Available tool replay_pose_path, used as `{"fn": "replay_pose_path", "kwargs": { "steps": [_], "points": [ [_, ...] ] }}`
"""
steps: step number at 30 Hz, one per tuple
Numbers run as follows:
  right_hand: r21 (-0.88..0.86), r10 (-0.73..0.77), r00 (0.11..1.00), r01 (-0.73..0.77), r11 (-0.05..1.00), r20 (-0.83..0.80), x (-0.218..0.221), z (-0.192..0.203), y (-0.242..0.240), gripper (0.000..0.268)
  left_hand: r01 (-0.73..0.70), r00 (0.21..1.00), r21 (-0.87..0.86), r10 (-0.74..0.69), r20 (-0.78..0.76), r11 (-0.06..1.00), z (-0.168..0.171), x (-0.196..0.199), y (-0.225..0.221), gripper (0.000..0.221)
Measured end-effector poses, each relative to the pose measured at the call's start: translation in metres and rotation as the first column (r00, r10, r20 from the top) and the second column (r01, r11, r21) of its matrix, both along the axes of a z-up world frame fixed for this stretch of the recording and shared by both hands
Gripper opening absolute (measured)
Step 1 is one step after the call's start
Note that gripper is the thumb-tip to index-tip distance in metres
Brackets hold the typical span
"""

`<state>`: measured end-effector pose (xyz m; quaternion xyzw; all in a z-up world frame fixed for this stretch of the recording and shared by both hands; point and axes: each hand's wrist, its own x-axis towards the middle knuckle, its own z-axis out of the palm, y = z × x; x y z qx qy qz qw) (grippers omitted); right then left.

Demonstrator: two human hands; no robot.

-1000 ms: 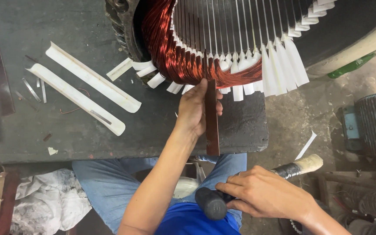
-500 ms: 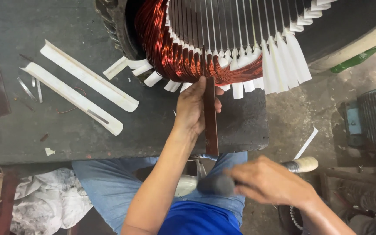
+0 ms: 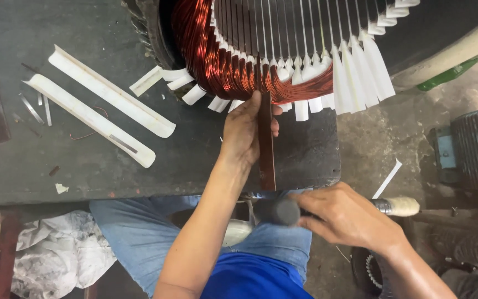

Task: Installing white insulation strips into the slots of an electric motor stator and seating them with a mallet.

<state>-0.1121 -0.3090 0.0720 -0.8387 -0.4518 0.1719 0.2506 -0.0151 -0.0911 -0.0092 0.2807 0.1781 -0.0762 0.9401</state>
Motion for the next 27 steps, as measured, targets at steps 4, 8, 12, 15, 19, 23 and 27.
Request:
{"fn": "replay_pose_path", "kwargs": {
  "steps": [4, 8, 12, 15, 19, 23, 27],
  "points": [
    [0.016, 0.184, 0.981, -0.183, 0.983, -0.064, 0.003, 0.003, -0.001, 0.046, 0.006, 0.999, -0.011, -0.006, 0.032, 1.0, 0.0, 0.001, 0.0, 0.029],
    [-0.024, -0.047, 0.994, 0.049, 0.999, 0.095, 0.004, -0.005, -0.003, 0.047, -0.008, 0.999, 0.008, 0.008, -0.05, 1.0, 0.011, 0.002, 0.001, 0.028],
    [-0.01, 0.142, 0.989, -0.142, 0.99, -0.037, -0.006, 0.005, -0.004, 0.044, 0.0, 0.999, 0.027, 0.001, -0.036, 1.0, 0.007, 0.0, -0.001, 0.031],
    [-0.008, 0.188, 0.981, -0.188, 0.982, -0.05, -0.007, 0.008, -0.002, 0.049, -0.003, 1.0, 0.018, 0.003, -0.002, 1.0, 0.001, -0.001, -0.002, 0.031],
    [-0.008, -0.028, 0.999, 0.028, 1.0, 0.032, 0.003, -0.008, -0.007, 0.043, -0.019, 1.0, -0.003, 0.019, -0.024, 1.0, 0.005, 0.001, -0.003, 0.031],
    [0.028, 0.095, 0.995, -0.094, 0.995, -0.012, -0.005, 0.009, 0.001, 0.043, -0.006, 1.0, 0.028, 0.006, -0.009, 1.0, 0.004, -0.002, -0.002, 0.032],
    [-0.044, -0.021, 0.994, 0.026, 0.999, 0.111, 0.009, -0.008, -0.014, 0.045, -0.013, 0.999, 0.012, 0.014, -0.05, 1.0, 0.01, 0.002, 0.0, 0.029]
  ]
}}
